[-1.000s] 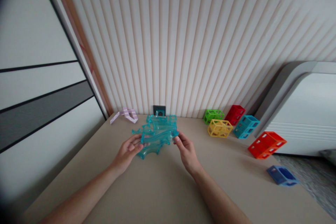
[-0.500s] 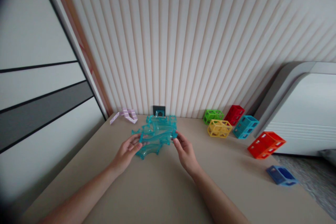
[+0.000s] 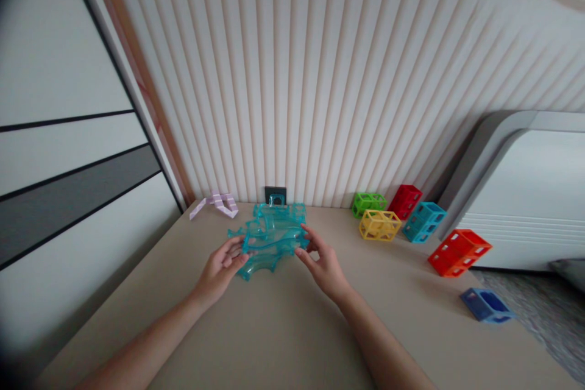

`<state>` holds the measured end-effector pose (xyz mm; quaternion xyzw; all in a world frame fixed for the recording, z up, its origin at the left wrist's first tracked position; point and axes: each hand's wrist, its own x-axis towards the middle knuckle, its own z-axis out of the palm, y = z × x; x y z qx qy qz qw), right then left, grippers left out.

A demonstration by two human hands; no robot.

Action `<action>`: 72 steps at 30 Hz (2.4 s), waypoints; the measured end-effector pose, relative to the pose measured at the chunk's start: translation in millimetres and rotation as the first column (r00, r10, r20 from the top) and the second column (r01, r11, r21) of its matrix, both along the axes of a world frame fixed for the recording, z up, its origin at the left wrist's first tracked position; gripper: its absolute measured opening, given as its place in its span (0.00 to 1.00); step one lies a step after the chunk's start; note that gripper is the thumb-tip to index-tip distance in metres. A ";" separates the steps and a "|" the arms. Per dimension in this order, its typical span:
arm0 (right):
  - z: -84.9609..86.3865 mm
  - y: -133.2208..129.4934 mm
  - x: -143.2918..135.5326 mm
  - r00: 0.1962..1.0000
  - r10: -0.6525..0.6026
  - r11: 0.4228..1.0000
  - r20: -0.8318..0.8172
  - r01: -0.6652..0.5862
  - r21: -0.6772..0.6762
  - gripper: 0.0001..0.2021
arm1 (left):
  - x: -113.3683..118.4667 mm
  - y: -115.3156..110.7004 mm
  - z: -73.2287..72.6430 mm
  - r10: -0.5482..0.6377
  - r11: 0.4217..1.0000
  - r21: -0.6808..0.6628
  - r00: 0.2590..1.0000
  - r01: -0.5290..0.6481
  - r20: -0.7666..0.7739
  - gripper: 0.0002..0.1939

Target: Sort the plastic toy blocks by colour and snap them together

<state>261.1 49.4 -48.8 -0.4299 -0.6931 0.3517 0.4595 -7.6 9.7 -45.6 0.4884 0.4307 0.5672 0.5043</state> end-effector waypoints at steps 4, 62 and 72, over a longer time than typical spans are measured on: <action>-3.3 1.1 -2.5 0.997 0.020 0.999 -0.068 -0.022 -0.027 0.28 | -1.8 1.5 -9.4 0.013 1.000 0.018 1.000 -0.013 -0.009 0.27; 48.8 11.9 5.6 0.553 -0.431 0.629 0.713 -0.382 0.677 0.14 | 12.1 -10.7 -19.7 -0.045 0.959 0.255 0.951 0.128 -0.306 0.26; 25.2 106.6 69.9 0.351 -0.430 0.879 0.832 -0.046 0.474 0.19 | 5.5 -15.8 -12.6 0.063 0.817 0.473 0.764 0.331 -0.642 0.14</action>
